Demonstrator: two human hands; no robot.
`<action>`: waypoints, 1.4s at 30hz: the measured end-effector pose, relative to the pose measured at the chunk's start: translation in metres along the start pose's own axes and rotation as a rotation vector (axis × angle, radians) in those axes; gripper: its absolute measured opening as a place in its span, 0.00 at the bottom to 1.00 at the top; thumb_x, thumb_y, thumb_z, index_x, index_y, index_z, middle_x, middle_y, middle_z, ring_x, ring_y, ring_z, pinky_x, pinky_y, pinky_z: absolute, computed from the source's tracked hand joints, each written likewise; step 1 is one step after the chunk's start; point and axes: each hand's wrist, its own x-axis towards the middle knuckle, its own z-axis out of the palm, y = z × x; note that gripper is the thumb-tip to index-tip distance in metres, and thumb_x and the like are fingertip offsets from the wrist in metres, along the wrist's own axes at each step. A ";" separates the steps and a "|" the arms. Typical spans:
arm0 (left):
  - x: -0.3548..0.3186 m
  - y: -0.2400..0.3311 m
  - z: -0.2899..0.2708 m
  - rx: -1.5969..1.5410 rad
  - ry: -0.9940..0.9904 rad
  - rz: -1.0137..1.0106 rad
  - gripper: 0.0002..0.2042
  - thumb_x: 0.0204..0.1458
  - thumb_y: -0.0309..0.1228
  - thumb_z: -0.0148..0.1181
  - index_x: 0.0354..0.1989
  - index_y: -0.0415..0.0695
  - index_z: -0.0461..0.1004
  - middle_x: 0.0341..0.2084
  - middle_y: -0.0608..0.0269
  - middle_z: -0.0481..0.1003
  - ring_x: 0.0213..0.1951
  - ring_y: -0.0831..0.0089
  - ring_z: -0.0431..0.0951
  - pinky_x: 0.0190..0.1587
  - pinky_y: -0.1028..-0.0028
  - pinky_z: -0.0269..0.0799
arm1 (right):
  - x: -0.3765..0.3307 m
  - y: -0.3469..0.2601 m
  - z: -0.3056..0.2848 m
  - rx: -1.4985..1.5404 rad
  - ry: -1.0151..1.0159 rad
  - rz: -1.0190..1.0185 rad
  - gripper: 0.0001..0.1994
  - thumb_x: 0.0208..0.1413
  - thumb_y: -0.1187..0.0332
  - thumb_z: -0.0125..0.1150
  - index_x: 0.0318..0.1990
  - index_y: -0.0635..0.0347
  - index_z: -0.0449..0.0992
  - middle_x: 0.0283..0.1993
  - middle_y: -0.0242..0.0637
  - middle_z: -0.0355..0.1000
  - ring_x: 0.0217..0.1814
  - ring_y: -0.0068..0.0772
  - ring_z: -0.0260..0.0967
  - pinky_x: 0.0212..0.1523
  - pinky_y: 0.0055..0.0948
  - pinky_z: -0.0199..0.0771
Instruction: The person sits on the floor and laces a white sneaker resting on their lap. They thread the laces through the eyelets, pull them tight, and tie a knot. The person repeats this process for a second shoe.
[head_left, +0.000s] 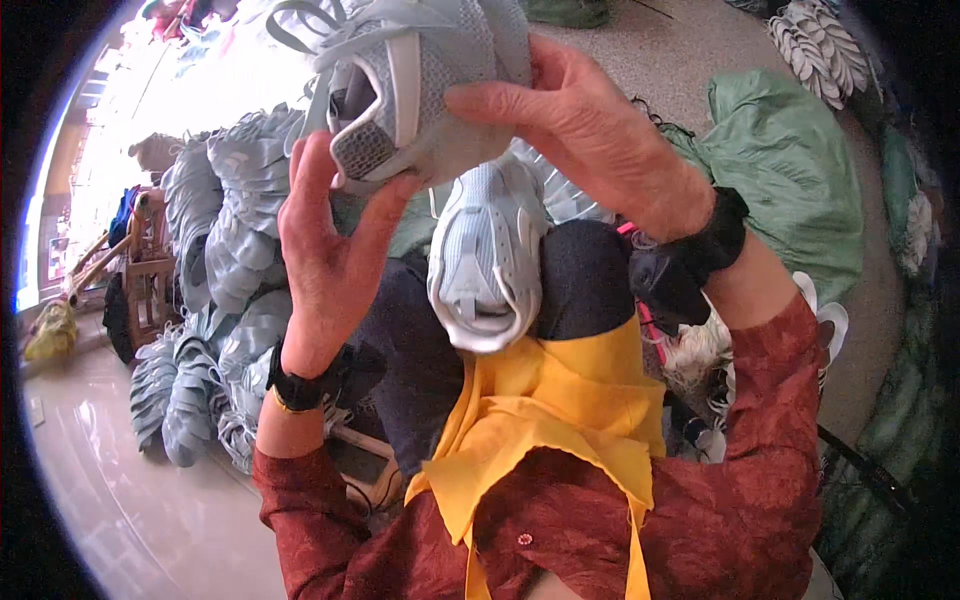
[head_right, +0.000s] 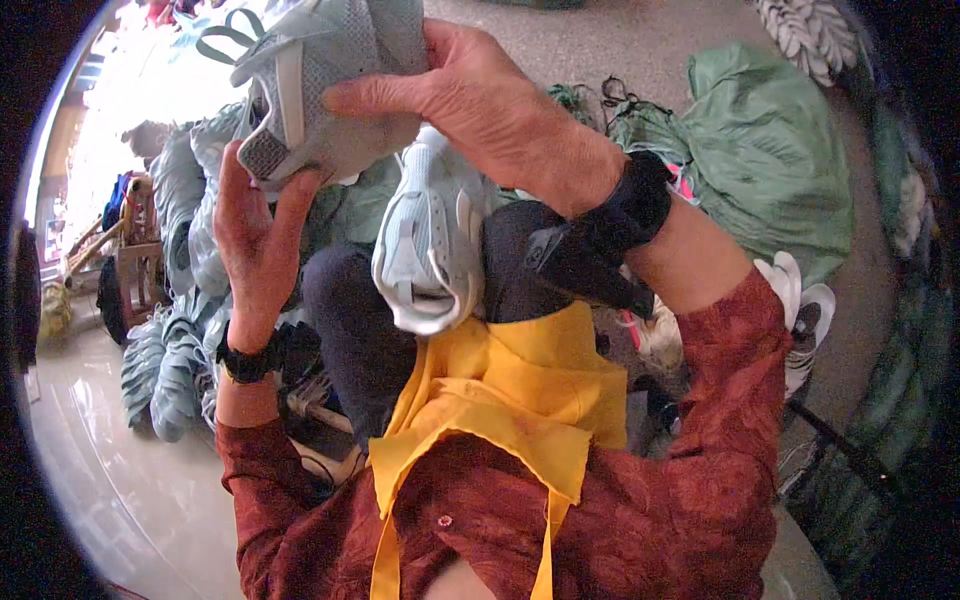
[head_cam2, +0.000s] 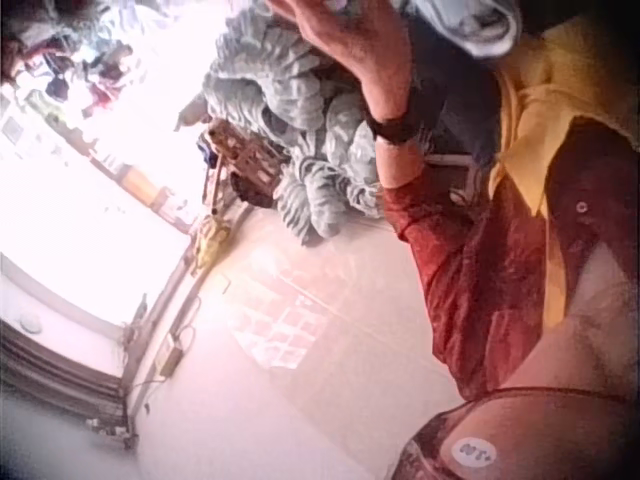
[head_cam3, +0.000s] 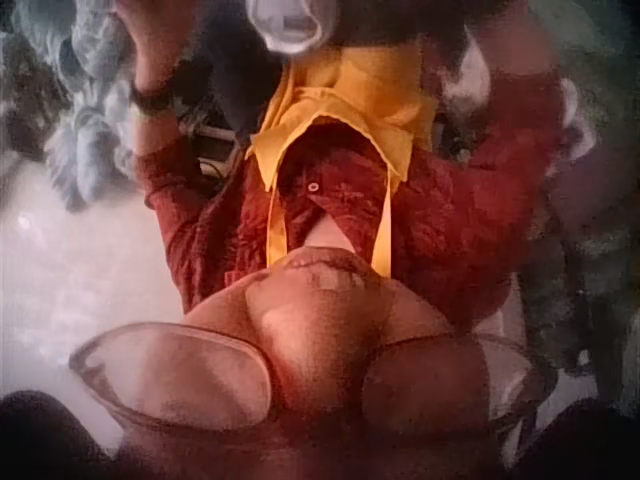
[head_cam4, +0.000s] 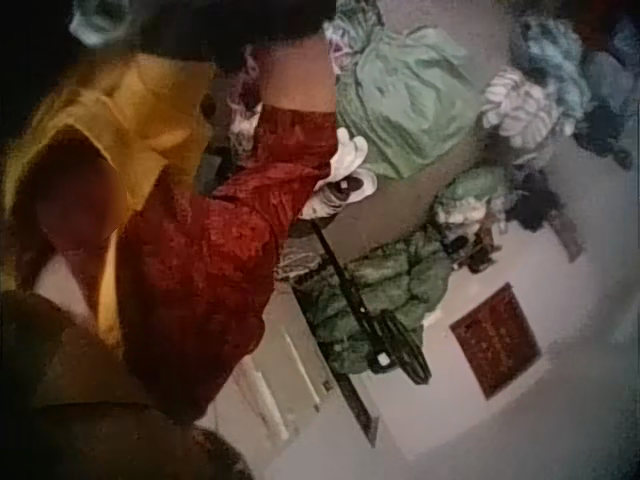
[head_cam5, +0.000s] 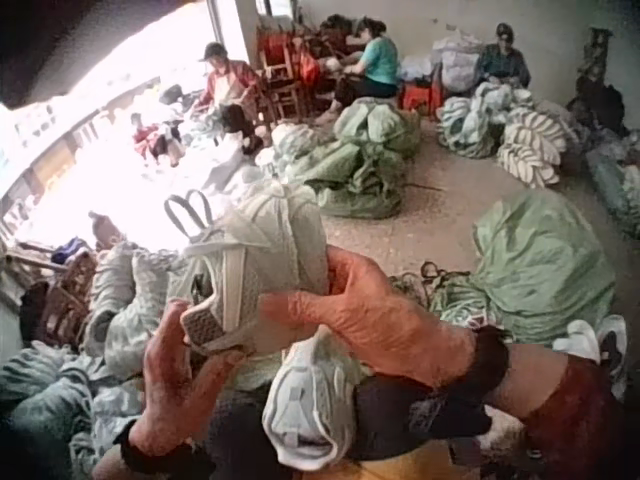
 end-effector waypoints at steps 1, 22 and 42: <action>0.005 -0.010 0.004 -0.010 -0.020 -0.023 0.16 0.52 0.25 0.70 0.46 0.37 0.71 0.39 0.58 0.74 0.39 0.70 0.75 0.46 0.73 0.70 | 0.007 0.006 -0.012 -0.003 0.013 -0.006 0.21 0.59 0.70 0.69 0.59 0.63 0.74 0.56 0.34 0.77 0.57 0.26 0.74 0.63 0.29 0.71; -0.088 -0.161 -0.046 -0.056 -0.163 -0.706 0.06 0.58 0.18 0.60 0.33 0.37 0.68 0.46 0.57 0.78 0.46 0.76 0.76 0.51 0.74 0.72 | 0.106 0.275 -0.147 -1.080 -0.571 0.159 0.30 0.41 0.70 0.77 0.55 0.67 0.76 0.49 0.48 0.80 0.50 0.42 0.78 0.57 0.36 0.75; -0.116 -0.173 -0.038 -0.118 -0.248 -0.916 0.07 0.59 0.20 0.60 0.33 0.37 0.67 0.45 0.58 0.78 0.44 0.78 0.75 0.52 0.75 0.71 | 0.095 0.354 -0.168 -1.110 -0.811 0.227 0.35 0.49 0.69 0.70 0.68 0.52 0.66 0.65 0.49 0.68 0.70 0.50 0.61 0.71 0.43 0.58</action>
